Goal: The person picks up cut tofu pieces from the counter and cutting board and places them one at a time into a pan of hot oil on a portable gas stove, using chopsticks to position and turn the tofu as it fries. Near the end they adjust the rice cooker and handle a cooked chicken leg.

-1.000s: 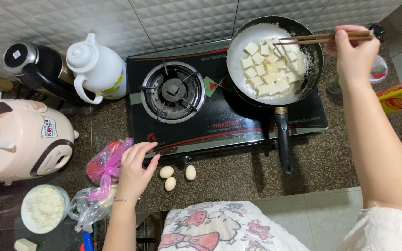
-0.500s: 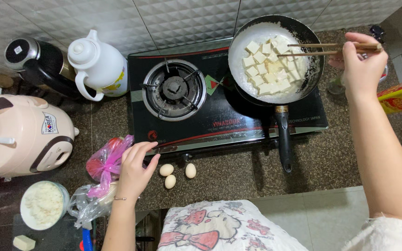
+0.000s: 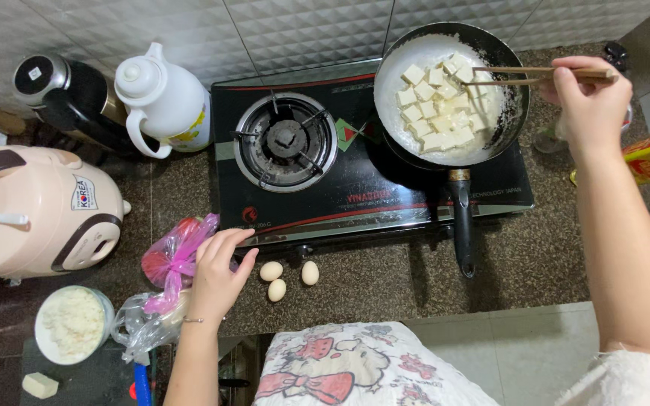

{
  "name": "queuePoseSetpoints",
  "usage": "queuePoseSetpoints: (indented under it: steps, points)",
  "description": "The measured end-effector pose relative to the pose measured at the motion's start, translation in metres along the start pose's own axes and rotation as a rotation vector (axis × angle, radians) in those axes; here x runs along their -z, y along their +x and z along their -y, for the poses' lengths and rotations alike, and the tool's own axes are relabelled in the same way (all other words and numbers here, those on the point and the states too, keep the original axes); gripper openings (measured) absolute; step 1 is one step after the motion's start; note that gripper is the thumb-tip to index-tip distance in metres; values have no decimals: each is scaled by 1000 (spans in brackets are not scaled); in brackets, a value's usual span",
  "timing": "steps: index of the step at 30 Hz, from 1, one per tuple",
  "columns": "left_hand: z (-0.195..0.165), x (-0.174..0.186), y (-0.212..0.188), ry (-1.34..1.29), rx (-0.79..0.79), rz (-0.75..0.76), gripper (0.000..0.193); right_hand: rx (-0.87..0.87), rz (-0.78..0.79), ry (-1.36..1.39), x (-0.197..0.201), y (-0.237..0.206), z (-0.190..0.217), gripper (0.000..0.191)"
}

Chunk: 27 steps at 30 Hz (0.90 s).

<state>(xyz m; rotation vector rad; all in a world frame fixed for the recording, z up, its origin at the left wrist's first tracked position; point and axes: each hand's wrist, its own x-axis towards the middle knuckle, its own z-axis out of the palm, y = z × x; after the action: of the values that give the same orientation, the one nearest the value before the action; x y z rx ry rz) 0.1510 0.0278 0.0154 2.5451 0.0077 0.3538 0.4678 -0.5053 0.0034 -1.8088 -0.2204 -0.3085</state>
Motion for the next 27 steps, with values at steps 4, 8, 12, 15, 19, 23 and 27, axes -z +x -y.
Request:
queuePoseSetpoints:
  steps: [4,8,12,15,19,23,27]
  points:
    - [3,2,-2,-3,1,-6,37,32,40,-78,6,7,11,11]
    - [7,4,-6,-6,34,-4,38,61,-18,31,3,19,17,7]
    - [14,5,-13,-17,75,-19,36,120,-92,-37,-8,29,9,7]
    - [21,7,-20,4,92,-35,36,95,-71,-56,-16,34,-1,10]
    - [29,10,-31,31,126,-38,36,102,-50,-91,-25,38,-6,13]
    - [36,11,-39,33,145,-40,35,102,35,-263,-32,39,3,10]
    - [44,17,-48,42,164,-62,34,272,96,-439,-30,37,5,6]
